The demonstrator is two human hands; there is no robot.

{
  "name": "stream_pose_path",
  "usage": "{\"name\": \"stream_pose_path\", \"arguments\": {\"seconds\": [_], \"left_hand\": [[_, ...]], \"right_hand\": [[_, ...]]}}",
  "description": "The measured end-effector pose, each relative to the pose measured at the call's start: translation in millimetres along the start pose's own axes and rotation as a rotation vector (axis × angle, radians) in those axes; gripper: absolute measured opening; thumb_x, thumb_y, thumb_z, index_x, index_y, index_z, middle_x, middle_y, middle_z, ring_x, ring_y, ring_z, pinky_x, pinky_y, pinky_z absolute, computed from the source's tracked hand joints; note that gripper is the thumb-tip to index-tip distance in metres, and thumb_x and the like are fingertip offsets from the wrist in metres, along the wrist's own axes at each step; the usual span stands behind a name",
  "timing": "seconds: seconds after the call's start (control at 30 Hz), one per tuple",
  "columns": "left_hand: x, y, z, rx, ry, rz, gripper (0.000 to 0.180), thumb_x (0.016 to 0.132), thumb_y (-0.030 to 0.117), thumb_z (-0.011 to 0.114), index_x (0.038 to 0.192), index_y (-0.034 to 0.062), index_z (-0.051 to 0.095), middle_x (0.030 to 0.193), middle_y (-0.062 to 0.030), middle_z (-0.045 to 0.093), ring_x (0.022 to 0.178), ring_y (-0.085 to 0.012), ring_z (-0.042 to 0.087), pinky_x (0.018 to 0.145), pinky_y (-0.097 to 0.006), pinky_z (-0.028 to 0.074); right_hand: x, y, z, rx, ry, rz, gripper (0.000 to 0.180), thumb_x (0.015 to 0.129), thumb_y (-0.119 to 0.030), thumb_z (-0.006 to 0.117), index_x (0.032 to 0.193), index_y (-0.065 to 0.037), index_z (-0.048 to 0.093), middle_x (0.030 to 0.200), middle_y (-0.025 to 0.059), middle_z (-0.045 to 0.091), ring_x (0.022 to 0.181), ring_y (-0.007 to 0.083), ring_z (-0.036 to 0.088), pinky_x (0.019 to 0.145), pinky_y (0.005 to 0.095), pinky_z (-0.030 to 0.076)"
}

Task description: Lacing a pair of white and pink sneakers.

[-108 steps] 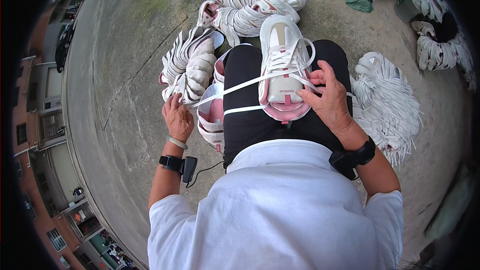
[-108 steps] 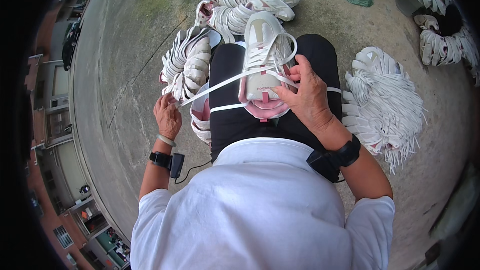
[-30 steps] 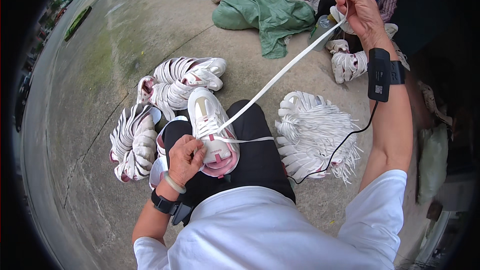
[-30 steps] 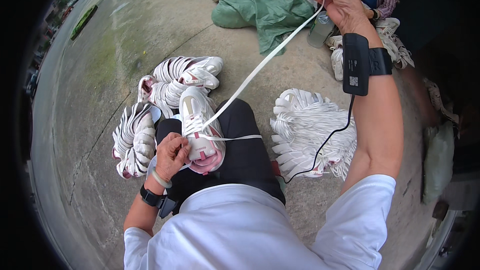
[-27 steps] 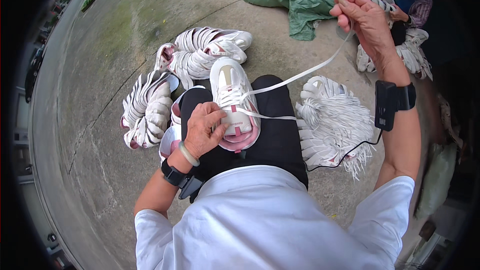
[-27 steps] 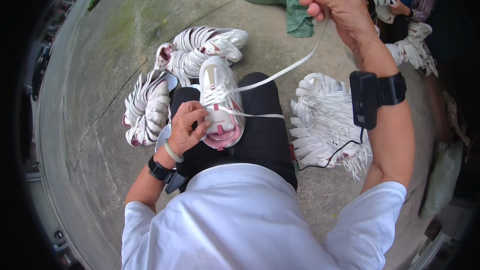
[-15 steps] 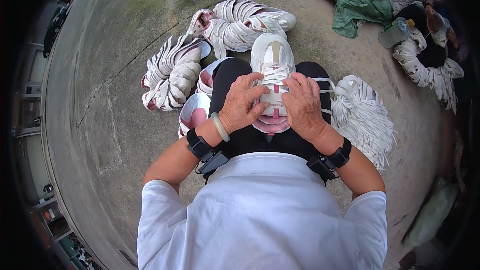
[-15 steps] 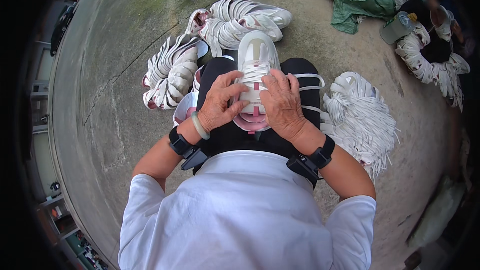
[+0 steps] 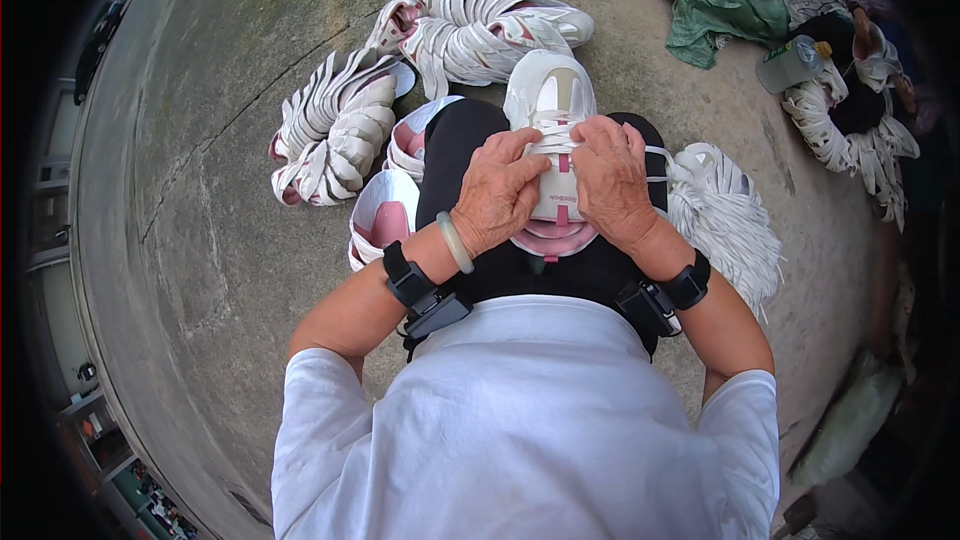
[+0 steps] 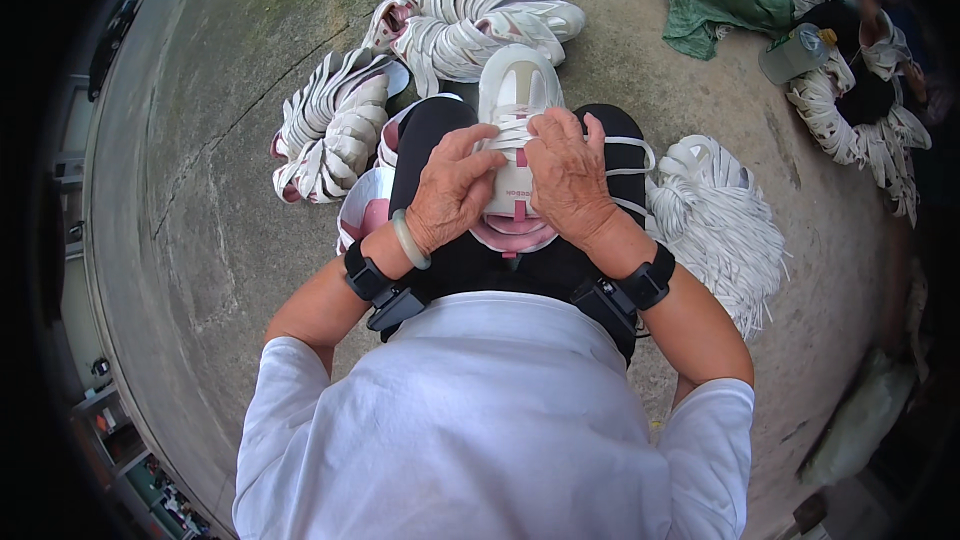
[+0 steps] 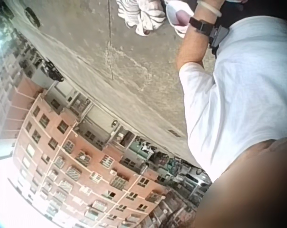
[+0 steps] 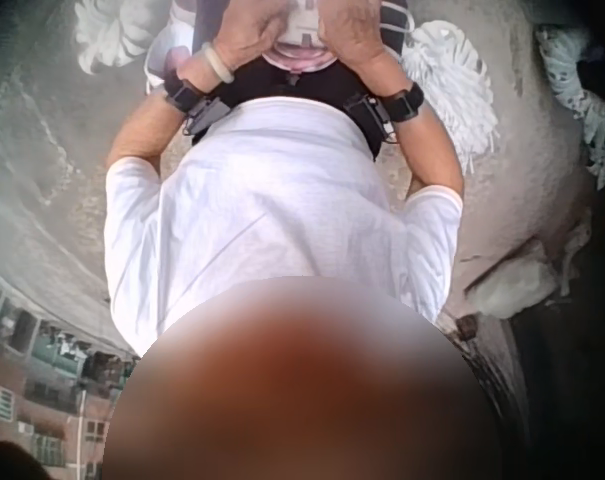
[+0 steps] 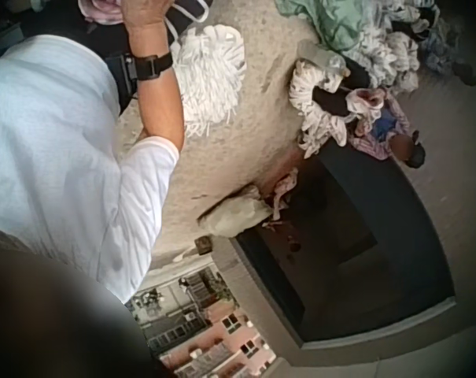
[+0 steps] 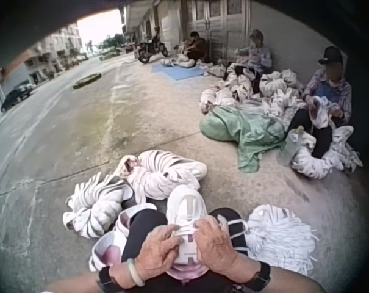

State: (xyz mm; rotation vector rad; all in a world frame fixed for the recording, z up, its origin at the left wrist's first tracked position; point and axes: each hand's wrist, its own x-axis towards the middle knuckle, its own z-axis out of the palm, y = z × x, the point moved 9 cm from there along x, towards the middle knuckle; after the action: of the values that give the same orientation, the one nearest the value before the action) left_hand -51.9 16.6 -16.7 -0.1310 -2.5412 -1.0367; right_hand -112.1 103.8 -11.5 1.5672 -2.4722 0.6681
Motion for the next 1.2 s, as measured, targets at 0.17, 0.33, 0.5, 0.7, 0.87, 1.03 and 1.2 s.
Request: {"name": "stream_pose_path", "arguments": {"seconds": [0.17,0.33,0.5,0.7,0.87,1.03,1.2], "left_hand": [[-1.7,-0.5,-1.1,-0.004,-0.008,-0.014,0.026,0.072,-0.003,0.052,0.095,0.0045,0.059,0.113,-0.0182,0.053,0.103,-0.0366,0.050,0.089,-0.041,0.039],[-0.1,-2.3,2.2,-0.045,0.010,-0.019,0.026,0.071,-0.004,0.051,0.094,0.0041,0.059,0.114,-0.0185,0.053,0.104,-0.0369,0.050,0.090,-0.041,0.039],[2.6,-7.7,4.0,-0.036,0.025,-0.052,0.023,0.069,-0.001,0.052,0.090,0.0037,0.059,0.116,-0.0181,0.052,0.104,-0.0360,0.050,0.091,-0.040,0.039],[3.7,-12.4,6.9,-0.074,0.049,-0.098,0.017,0.069,0.003,0.059,0.086,0.0043,0.060,0.118,-0.0153,0.052,0.103,-0.0322,0.052,0.087,-0.037,0.042],[7.3,-18.0,9.6,-0.121,0.035,-0.128,0.017,0.069,0.006,0.066,0.085,0.0051,0.060,0.117,-0.0129,0.054,0.099,-0.0283,0.054,0.082,-0.033,0.044],[7.8,-16.8,12.5,-0.084,0.057,-0.130,0.016,0.068,0.004,0.068,0.080,0.0053,0.058,0.118,-0.0126,0.052,0.098,-0.0271,0.054,0.079,-0.034,0.045],[12.9,-9.3,19.4,-0.012,0.028,-0.096,0.014,0.070,0.001,0.066,0.074,0.0042,0.053,0.121,-0.0133,0.047,0.102,-0.0293,0.049,0.083,-0.035,0.041]], "right_hand": [[-0.8,11.1,0.5,0.198,-0.029,0.004,0.007,0.070,-0.007,0.057,0.076,-0.005,0.055,0.107,0.0111,0.050,0.111,0.0290,0.042,0.093,0.0492,0.026],[0.8,11.3,8.0,0.287,-0.043,0.055,0.010,0.072,-0.008,0.058,0.080,-0.006,0.055,0.110,0.0105,0.050,0.114,0.0292,0.040,0.095,0.0512,0.025],[-0.4,-2.1,-4.9,0.026,-0.051,0.006,0.013,0.072,-0.010,0.060,0.083,-0.003,0.055,0.111,0.0122,0.049,0.115,0.0306,0.041,0.096,0.0597,0.022],[-6.9,-1.4,-8.2,-0.084,-0.065,-0.045,0.011,0.072,-0.010,0.060,0.080,-0.002,0.057,0.109,0.0141,0.049,0.115,0.0307,0.041,0.095,0.0619,0.021],[1.7,22.5,16.1,0.315,-0.045,0.243,0.006,0.074,-0.008,0.057,0.077,-0.003,0.055,0.108,0.0123,0.048,0.114,0.0285,0.041,0.095,0.0592,0.022],[-1.2,14.4,14.9,0.216,-0.047,0.193,0.007,0.075,-0.008,0.056,0.078,-0.003,0.055,0.111,0.0119,0.047,0.116,0.0286,0.040,0.095,0.0595,0.022],[-1.8,10.4,10.5,0.131,-0.122,0.141,0.010,0.070,-0.006,0.058,0.078,-0.001,0.057,0.114,0.0129,0.047,0.118,0.0284,0.039,0.094,0.0629,0.021]]}}
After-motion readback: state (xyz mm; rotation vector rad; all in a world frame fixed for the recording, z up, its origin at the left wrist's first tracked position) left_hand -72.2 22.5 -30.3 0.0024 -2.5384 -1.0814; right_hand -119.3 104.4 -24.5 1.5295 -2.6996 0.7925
